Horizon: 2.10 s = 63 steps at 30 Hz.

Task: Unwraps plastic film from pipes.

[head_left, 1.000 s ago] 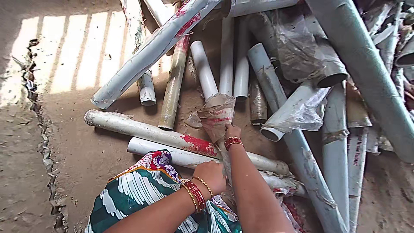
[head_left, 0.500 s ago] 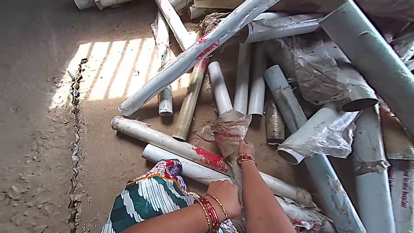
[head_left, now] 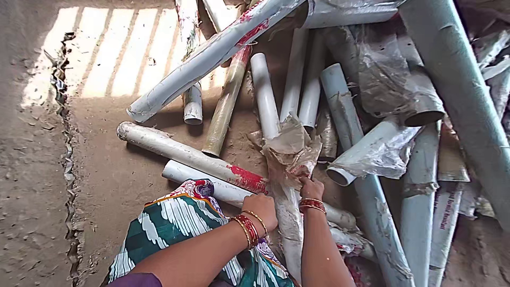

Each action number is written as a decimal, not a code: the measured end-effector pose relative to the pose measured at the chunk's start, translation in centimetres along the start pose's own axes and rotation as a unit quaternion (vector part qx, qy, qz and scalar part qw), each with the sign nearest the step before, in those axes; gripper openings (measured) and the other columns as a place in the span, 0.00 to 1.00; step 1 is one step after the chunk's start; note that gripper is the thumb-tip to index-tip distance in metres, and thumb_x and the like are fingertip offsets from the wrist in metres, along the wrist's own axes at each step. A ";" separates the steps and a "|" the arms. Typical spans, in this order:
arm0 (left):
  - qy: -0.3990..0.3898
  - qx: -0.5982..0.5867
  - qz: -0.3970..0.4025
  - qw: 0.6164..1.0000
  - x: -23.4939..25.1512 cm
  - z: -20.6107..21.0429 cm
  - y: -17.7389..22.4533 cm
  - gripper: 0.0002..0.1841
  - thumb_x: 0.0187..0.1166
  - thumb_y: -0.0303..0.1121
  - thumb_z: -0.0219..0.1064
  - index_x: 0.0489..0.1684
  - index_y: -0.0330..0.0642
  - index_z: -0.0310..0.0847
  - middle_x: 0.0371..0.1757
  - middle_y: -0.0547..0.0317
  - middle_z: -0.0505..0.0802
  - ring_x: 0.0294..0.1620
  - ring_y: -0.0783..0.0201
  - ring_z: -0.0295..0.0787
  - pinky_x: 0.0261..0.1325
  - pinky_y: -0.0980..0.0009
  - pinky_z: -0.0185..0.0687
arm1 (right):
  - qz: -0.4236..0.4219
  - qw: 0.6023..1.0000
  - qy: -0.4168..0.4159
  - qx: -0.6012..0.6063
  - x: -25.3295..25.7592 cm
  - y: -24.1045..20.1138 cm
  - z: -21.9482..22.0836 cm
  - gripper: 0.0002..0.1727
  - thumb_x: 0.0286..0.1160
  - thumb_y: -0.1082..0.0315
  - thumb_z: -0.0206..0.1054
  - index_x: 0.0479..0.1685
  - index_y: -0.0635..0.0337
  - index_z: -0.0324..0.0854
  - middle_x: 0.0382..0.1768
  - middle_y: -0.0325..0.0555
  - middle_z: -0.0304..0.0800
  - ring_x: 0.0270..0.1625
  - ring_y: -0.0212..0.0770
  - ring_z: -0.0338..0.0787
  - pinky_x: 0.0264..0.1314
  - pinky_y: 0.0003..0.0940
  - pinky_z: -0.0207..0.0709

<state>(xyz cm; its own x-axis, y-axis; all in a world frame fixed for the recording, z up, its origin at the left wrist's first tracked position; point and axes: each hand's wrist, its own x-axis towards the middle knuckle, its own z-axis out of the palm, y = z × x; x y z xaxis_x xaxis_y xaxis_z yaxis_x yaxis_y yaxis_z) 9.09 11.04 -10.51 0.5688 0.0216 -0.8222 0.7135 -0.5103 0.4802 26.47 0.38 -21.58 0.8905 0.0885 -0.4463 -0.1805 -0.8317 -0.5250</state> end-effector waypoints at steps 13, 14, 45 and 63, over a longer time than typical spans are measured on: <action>0.072 -0.009 -0.020 0.997 -0.9 1.2 0.0 0.17 0.80 0.31 0.64 0.62 0.34 0.86 0.64 0.37 0.90 0.68 0.38 0.86 0.63 0.35 0.79 | 0.025 0.910 0.158 0.382 -13.6 3.6 -9.8 0.14 0.81 0.78 0.60 0.26 0.53 0.70 0.06 0.28 0.59 0.06 0.23 0.56 0.09 0.19 0.51; 0.079 -0.005 -0.019 0.997 -1.0 1.0 0.1 0.16 0.79 0.32 0.64 0.60 0.34 0.86 0.62 0.37 0.91 0.67 0.38 0.87 0.62 0.34 0.79 | 0.009 0.914 0.177 0.364 -14.0 3.8 -10.9 0.11 0.81 0.78 0.61 0.29 0.55 0.73 0.08 0.29 0.62 0.07 0.23 0.58 0.10 0.19 0.53; 0.067 0.150 0.129 0.978 11.6 15.0 0.4 0.40 0.71 0.24 0.73 0.90 0.43 0.64 0.97 0.52 0.53 0.94 0.30 0.43 0.75 0.28 0.65 | -0.255 0.935 0.166 0.182 -26.5 11.8 -17.2 0.12 0.58 0.83 0.66 0.29 0.55 0.89 0.28 0.19 0.91 0.31 0.12 0.85 0.36 0.13 0.80; 0.045 0.126 0.226 0.965 13.1 16.8 4.1 0.26 0.73 0.44 0.79 0.69 0.44 0.87 0.72 0.40 0.84 0.78 0.33 0.72 0.72 0.36 0.74 | 0.117 0.865 0.191 0.449 -18.5 10.8 -18.3 0.13 0.84 0.72 0.63 0.28 0.47 0.73 0.08 0.25 0.57 0.08 0.22 0.51 0.10 0.18 0.45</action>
<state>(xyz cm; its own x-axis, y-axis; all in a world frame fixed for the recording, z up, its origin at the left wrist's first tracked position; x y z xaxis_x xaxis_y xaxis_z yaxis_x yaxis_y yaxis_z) 12.65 -5.21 -24.43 0.8397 -0.1834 -0.5111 0.2689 -0.6773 0.6848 15.68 -20.27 -5.71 0.8279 -0.3546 -0.4346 -0.4732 -0.0258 -0.8805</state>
